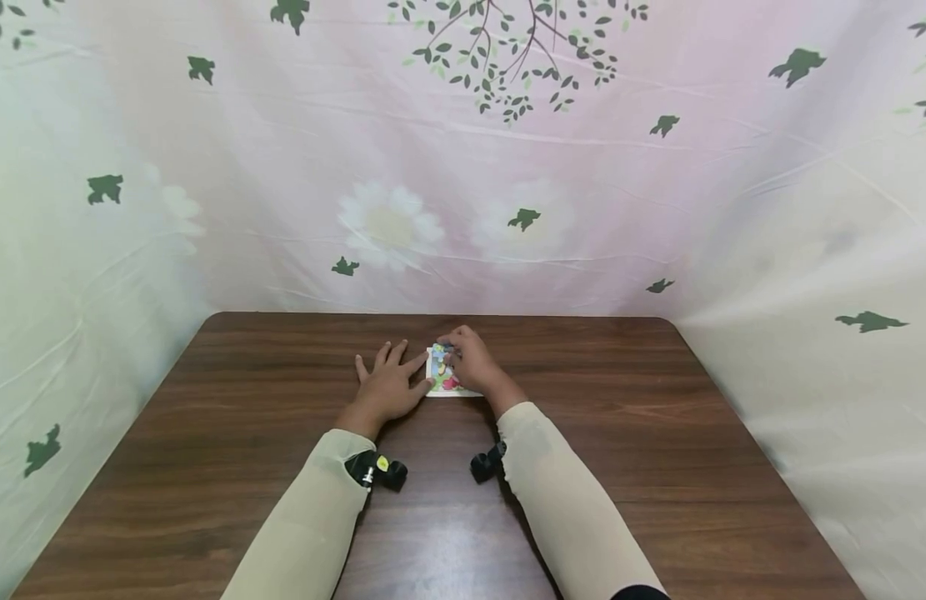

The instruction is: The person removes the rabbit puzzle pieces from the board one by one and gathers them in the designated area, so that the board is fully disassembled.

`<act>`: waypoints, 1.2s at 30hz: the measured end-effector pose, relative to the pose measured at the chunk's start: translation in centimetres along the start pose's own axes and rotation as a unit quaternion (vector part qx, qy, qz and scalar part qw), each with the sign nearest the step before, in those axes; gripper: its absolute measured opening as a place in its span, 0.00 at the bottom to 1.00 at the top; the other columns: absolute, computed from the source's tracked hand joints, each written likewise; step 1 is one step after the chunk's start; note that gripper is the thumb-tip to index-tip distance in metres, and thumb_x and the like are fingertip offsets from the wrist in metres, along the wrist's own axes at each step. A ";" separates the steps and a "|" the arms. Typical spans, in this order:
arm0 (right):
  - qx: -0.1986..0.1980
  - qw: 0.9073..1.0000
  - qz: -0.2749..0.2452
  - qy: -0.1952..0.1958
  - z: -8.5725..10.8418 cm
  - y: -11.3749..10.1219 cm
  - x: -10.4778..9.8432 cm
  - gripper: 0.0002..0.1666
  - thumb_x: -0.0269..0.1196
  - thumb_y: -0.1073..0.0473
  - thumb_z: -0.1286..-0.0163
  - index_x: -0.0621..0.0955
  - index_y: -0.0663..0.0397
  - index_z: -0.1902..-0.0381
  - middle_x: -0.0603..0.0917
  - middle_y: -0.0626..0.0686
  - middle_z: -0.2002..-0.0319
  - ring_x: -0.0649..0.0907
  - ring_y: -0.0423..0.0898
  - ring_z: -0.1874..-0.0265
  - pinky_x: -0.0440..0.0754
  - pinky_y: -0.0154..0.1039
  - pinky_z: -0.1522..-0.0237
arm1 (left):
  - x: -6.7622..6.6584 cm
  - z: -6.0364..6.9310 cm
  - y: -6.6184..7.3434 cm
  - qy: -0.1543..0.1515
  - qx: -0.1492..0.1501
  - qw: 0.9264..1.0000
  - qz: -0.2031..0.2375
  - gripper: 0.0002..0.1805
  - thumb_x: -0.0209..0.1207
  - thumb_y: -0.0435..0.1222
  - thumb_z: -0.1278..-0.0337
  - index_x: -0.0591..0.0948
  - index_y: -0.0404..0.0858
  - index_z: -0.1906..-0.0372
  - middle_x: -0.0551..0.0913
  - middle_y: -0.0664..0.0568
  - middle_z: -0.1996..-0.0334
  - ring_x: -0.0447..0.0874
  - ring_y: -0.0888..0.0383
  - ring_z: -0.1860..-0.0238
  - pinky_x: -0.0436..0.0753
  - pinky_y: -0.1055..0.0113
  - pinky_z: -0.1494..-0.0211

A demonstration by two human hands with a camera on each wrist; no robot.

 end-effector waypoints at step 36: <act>0.016 0.999 0.014 0.043 2.7 4.8 -5.4 0.19 0.58 0.62 0.14 0.84 0.53 0.32 0.79 0.58 0.32 0.71 0.59 0.27 0.64 0.69 0.21 | 0.3 0.0 -0.2 0.006 0.009 1.000 0.015 0.36 0.51 0.63 0.19 0.65 0.60 0.13 0.53 0.44 0.10 0.42 0.36 0.09 0.32 0.17 0.19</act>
Point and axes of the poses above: each hand's wrist, its own z-axis away from the middle knuckle, its own x-axis out of the palm, y = z × x, the point moved 5 cm from there along -z, towards the middle knuckle
